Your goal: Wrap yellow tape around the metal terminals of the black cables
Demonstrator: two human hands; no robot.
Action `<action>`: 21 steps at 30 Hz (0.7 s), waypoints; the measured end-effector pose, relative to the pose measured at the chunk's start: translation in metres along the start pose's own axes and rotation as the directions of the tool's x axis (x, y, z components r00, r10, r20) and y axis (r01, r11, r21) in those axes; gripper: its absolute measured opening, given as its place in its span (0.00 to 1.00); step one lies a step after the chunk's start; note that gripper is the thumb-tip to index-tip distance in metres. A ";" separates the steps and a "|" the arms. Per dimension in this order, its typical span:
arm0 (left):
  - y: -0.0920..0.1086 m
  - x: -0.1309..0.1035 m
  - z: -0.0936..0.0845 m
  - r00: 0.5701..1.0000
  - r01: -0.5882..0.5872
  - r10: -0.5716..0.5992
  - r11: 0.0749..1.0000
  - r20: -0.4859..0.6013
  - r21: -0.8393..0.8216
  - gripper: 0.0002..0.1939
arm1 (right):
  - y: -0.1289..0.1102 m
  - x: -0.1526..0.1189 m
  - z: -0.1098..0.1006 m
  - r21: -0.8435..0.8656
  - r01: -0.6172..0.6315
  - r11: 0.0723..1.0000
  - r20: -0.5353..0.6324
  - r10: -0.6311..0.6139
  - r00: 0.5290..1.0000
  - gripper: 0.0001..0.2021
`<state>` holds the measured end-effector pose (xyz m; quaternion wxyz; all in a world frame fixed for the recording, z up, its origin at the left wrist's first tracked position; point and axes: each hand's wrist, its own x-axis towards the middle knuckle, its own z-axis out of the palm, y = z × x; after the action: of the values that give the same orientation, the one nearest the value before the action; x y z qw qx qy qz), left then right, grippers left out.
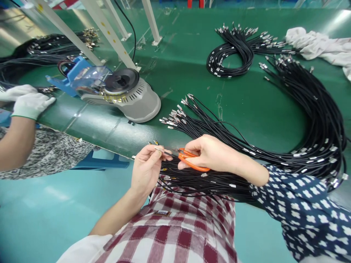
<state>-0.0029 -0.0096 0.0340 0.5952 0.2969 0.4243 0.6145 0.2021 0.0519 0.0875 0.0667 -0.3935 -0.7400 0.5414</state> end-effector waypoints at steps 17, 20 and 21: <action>0.003 -0.001 0.015 0.967 0.099 -0.109 0.994 0.232 0.052 0.08 | 0.020 -0.033 -0.058 -0.702 -0.603 0.380 -0.632 0.058 0.773 0.14; -0.002 0.005 0.015 0.971 0.177 -0.185 0.982 0.149 0.066 0.12 | -0.050 -0.050 -0.003 -0.782 0.032 0.623 -0.225 -0.330 0.917 0.15; -0.003 0.005 0.014 0.971 0.194 -0.200 0.979 0.127 0.060 0.13 | -0.067 -0.055 0.014 -0.743 0.209 0.636 -0.102 -0.416 0.904 0.16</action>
<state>0.0098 -0.0025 0.0367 0.6728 0.3072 0.4258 0.5211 0.1980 -0.0017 0.1571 0.0994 -0.3207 -0.9326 0.1321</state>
